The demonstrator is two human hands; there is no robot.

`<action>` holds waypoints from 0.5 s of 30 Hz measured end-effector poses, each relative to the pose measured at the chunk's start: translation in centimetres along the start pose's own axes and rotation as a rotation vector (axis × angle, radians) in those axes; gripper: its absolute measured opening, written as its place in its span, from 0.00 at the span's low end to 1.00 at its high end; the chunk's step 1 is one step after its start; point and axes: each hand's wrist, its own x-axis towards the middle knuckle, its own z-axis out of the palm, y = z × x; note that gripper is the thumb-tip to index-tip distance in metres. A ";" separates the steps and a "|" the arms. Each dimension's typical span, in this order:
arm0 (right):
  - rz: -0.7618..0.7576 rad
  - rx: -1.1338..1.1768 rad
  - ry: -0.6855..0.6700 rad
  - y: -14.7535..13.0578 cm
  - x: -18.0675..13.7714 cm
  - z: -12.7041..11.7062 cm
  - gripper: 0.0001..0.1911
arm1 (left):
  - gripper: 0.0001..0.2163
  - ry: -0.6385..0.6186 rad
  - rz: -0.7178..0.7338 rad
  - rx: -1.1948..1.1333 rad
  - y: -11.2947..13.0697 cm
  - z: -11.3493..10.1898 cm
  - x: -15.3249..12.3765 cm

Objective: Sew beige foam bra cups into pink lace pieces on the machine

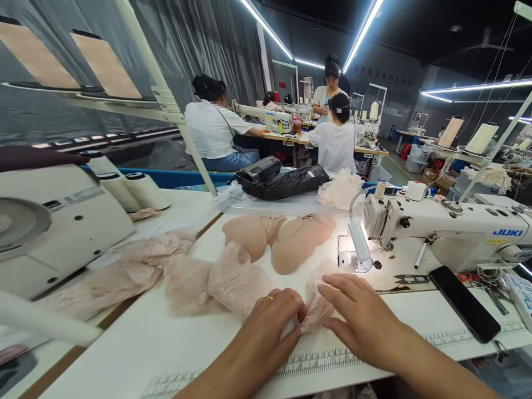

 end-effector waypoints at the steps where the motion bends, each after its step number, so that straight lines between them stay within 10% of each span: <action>1: 0.016 0.080 -0.039 -0.4 0.9 0.5 0.27 | 0.06 0.035 0.033 -0.080 0.2 -0.2 -0.1; 8: 0.592 1.037 0.104 -1.2 1.8 1.4 0.16 | 0.30 -0.029 -0.192 -0.932 2.2 -1.7 0.2; 11: 0.666 1.126 0.197 -0.4 0.5 1.6 0.25 | 0.27 -0.171 -0.380 -1.084 2.6 -1.1 0.7; 15: 0.778 1.101 0.178 0.8 -1.4 1.3 0.31 | 0.26 -0.030 -0.508 -1.139 2.9 -1.2 1.2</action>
